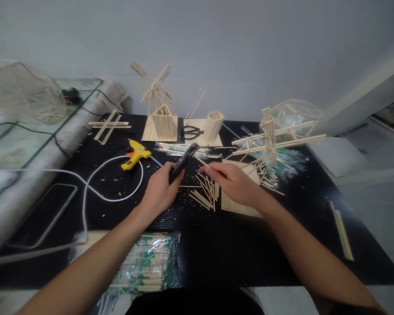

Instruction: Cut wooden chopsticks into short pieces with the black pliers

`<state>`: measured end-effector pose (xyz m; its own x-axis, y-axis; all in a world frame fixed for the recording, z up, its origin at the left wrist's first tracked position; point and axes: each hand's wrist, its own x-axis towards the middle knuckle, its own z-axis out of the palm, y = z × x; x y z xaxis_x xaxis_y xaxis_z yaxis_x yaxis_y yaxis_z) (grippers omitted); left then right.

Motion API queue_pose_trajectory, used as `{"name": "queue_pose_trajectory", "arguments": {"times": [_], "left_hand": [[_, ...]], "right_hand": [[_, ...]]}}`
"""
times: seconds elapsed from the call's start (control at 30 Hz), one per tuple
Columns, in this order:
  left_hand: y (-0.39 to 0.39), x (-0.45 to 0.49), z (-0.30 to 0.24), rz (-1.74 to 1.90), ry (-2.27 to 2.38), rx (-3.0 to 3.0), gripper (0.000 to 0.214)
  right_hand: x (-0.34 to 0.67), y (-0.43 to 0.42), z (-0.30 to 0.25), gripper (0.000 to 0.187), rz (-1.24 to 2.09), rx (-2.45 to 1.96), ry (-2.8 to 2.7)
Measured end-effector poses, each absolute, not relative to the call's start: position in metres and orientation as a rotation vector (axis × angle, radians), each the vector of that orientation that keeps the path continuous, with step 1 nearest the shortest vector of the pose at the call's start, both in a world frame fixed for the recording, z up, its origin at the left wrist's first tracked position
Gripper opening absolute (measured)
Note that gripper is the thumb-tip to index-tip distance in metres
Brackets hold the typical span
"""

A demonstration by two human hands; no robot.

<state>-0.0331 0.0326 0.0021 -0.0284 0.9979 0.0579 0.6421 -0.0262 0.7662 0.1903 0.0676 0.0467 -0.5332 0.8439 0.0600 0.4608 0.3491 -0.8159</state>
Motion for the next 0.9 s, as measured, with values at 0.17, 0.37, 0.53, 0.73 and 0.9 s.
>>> {"name": "queue_pose_trajectory", "arguments": {"times": [0.17, 0.37, 0.53, 0.73, 0.9], "left_hand": [[0.031, -0.033, 0.003, 0.868, 1.673, 1.769, 0.021], [0.029, -0.031, 0.005, 0.818, 1.707, 1.810, 0.021], [0.026, -0.028, 0.004, 0.794, 1.684, 1.911, 0.018], [0.024, -0.025, 0.004, 0.760, 1.678, 1.945, 0.015], [0.024, -0.026, 0.003, 0.752, 1.674, 1.971, 0.017]], "right_hand": [[0.190, 0.069, 0.045, 0.035, 1.106, -1.155, -2.122], [0.191, 0.072, 0.039, 0.037, 1.131, -1.154, -2.120], [0.182, 0.065, 0.037, 0.022, 1.177, -1.087, -1.860], [0.175, 0.059, 0.036, 0.007, 1.195, -1.009, -1.712], [0.175, 0.060, 0.035, 0.009, 1.211, -1.025, -1.690]]}}
